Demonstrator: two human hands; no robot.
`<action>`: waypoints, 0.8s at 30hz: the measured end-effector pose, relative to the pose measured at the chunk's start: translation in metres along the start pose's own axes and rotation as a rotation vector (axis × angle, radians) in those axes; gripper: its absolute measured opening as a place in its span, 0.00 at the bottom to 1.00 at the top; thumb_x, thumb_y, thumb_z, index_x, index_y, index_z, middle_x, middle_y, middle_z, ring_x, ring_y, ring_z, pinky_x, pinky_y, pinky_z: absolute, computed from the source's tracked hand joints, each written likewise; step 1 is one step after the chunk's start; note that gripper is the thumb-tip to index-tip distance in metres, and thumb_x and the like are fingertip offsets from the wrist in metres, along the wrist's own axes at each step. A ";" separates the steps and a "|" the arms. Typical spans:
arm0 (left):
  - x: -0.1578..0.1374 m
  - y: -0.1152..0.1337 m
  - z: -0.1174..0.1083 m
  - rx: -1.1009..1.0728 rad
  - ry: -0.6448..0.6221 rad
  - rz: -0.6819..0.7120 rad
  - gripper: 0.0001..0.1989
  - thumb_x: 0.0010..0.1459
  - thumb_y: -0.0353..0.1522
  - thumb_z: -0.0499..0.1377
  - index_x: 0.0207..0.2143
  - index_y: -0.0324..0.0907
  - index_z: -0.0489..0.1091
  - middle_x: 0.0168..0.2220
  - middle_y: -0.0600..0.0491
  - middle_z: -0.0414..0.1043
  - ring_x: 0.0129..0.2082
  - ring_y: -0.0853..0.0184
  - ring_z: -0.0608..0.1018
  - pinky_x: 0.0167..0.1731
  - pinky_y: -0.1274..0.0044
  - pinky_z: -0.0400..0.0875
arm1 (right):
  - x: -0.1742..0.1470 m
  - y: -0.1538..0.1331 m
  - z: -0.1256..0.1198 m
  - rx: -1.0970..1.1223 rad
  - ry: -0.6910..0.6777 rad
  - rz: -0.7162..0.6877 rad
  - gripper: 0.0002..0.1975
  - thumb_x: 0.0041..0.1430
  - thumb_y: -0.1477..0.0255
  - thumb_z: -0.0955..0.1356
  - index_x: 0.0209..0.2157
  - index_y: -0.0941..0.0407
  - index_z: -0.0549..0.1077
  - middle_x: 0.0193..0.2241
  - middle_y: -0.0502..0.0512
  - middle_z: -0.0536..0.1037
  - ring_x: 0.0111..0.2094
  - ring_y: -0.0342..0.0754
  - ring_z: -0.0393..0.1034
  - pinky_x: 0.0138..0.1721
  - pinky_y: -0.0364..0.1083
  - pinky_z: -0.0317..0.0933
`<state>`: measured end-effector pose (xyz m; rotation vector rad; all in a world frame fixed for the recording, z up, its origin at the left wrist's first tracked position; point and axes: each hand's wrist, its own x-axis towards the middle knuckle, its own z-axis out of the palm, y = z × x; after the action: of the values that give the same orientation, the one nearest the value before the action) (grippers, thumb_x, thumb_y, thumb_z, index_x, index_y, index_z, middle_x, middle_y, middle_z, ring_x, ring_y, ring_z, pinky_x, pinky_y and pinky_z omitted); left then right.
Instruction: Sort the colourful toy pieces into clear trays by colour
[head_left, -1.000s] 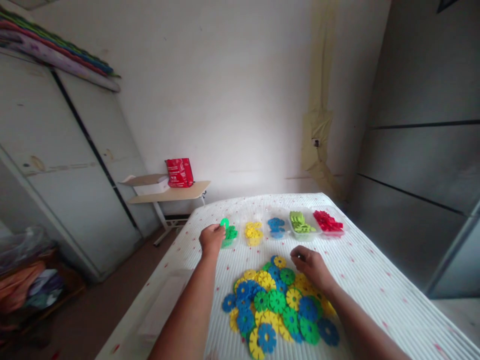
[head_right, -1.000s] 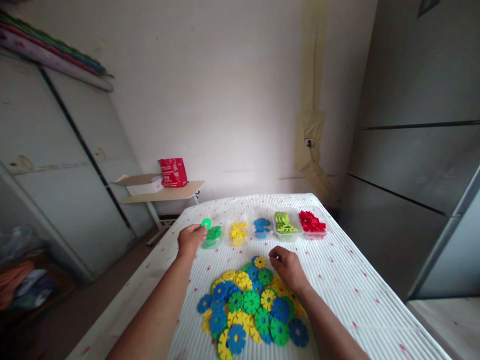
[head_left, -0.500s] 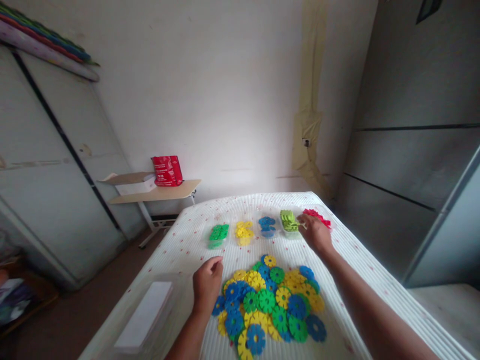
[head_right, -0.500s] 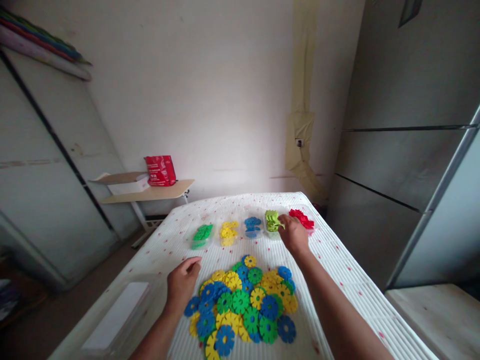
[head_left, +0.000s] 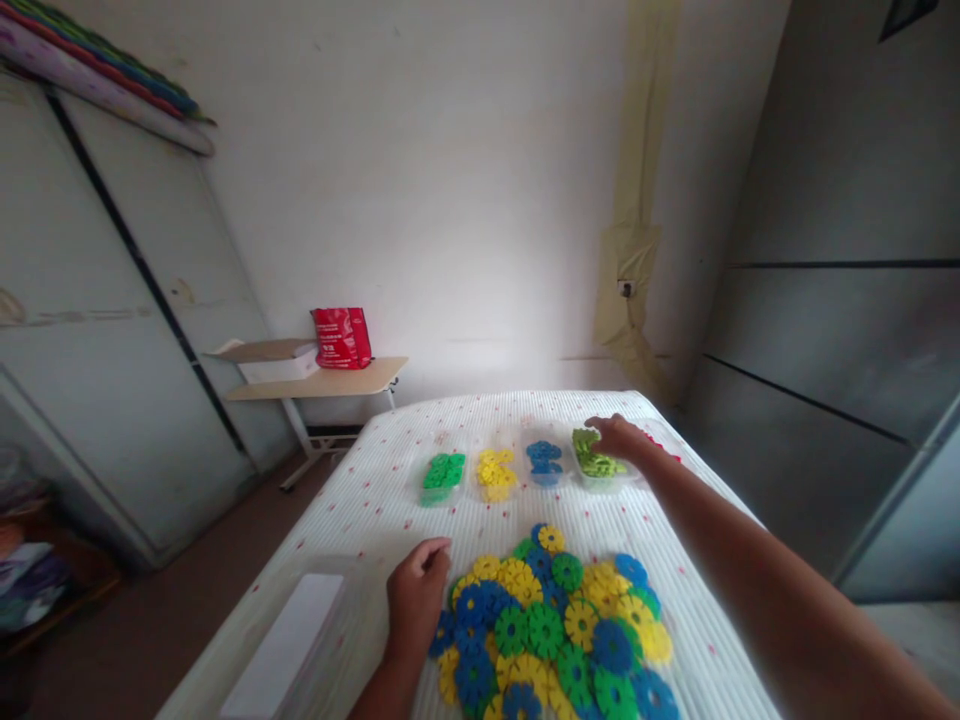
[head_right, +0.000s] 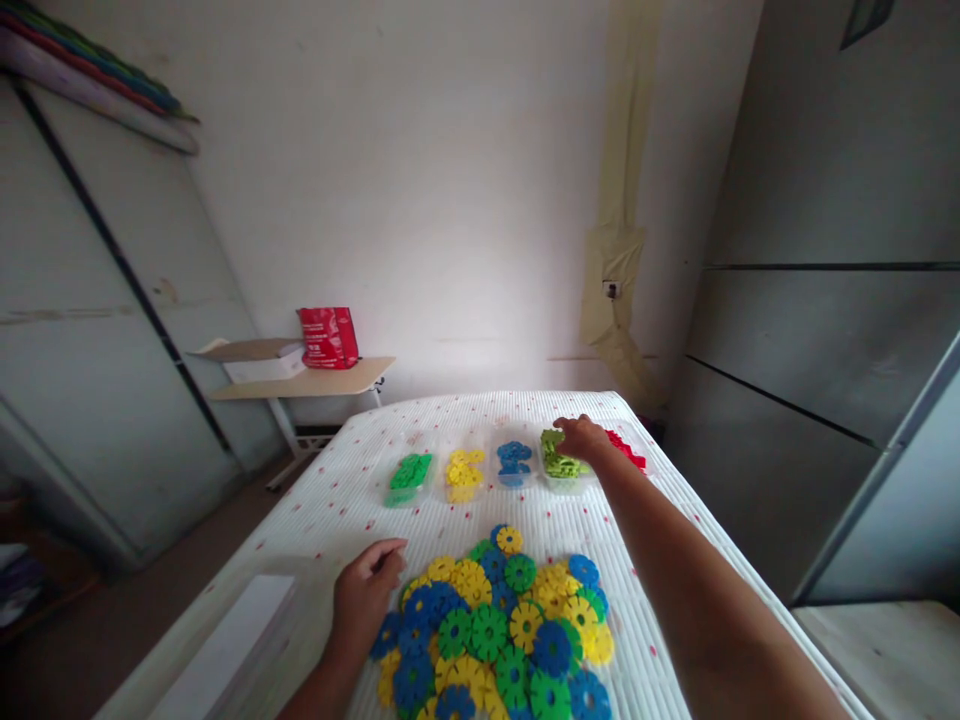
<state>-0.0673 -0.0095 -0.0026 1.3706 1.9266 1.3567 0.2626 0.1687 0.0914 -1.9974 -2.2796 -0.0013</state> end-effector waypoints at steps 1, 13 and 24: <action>0.000 0.001 0.000 -0.002 0.003 -0.002 0.18 0.44 0.39 0.53 0.31 0.39 0.75 0.26 0.50 0.77 0.27 0.62 0.77 0.28 0.76 0.70 | 0.003 0.001 0.002 -0.006 -0.010 -0.002 0.28 0.47 0.69 0.67 0.53 0.50 0.66 0.39 0.58 0.75 0.45 0.54 0.68 0.38 0.47 0.60; -0.001 0.002 -0.001 -0.029 0.007 -0.020 0.17 0.44 0.40 0.53 0.31 0.39 0.75 0.24 0.51 0.76 0.23 0.63 0.76 0.23 0.77 0.68 | 0.010 0.008 0.004 -0.052 0.043 -0.069 0.19 0.48 0.66 0.68 0.45 0.48 0.72 0.39 0.53 0.76 0.41 0.50 0.67 0.36 0.45 0.58; -0.001 0.001 0.000 -0.067 0.004 -0.029 0.18 0.44 0.40 0.53 0.31 0.38 0.75 0.21 0.53 0.74 0.21 0.65 0.74 0.23 0.77 0.68 | 0.000 0.017 -0.034 -0.321 0.064 -0.216 0.15 0.43 0.77 0.70 0.36 0.53 0.75 0.41 0.60 0.72 0.48 0.59 0.58 0.43 0.55 0.52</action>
<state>-0.0664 -0.0099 -0.0017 1.3040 1.8790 1.3986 0.2822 0.1685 0.1236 -1.8334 -2.5745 -0.4697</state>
